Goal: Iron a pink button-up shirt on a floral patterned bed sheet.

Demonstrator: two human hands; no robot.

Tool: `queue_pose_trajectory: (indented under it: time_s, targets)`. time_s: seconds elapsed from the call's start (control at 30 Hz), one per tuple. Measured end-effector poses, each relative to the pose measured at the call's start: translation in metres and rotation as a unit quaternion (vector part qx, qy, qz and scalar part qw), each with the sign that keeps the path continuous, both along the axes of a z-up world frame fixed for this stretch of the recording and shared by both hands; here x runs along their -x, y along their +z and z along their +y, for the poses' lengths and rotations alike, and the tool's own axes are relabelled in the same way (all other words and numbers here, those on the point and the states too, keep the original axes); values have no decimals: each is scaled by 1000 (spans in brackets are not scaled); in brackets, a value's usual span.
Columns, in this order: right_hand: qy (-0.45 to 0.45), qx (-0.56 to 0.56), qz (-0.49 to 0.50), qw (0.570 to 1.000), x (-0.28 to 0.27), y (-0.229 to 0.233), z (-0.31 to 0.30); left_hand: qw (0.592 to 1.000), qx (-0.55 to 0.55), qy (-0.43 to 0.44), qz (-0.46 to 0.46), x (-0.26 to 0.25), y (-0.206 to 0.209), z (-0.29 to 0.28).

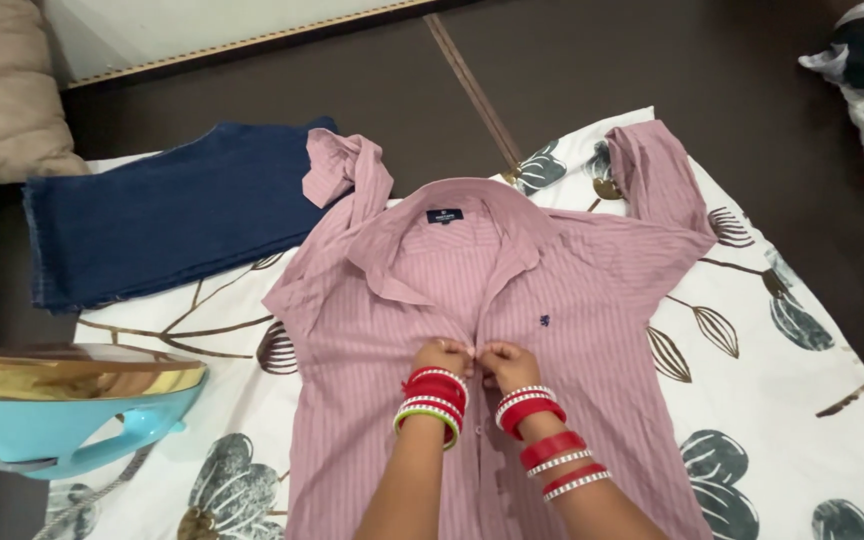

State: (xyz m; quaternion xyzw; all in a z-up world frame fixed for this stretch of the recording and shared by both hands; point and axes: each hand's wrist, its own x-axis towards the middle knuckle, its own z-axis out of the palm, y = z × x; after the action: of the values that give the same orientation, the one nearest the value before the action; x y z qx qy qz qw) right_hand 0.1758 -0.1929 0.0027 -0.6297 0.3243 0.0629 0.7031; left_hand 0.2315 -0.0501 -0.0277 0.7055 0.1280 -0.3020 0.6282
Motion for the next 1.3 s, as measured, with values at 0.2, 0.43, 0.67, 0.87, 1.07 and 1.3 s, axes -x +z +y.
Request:
queue_pose_trajectory:
  time_s: [0.2,0.43,0.67,0.87,1.07,1.3]
  targets:
    - [-15,26,-52,998,-2,-26,4,996,73,43,33,2,-18,4]
    - [-56,85,-83,991,4,-2,21,989,106,94,41,6,-31,2]
    - [-32,20,-66,997,4,-1,11,998,-52,30,-15,16,47,-1]
    - [25,-104,-24,994,0,10,-1,983,-170,15,-68,25,81,-15]
    - [42,-95,-42,994,-3,1,4,991,-133,17,5,28,132,-23]
    - [49,-95,-128,986,7,0,10,989,-138,45,15,18,108,-20]
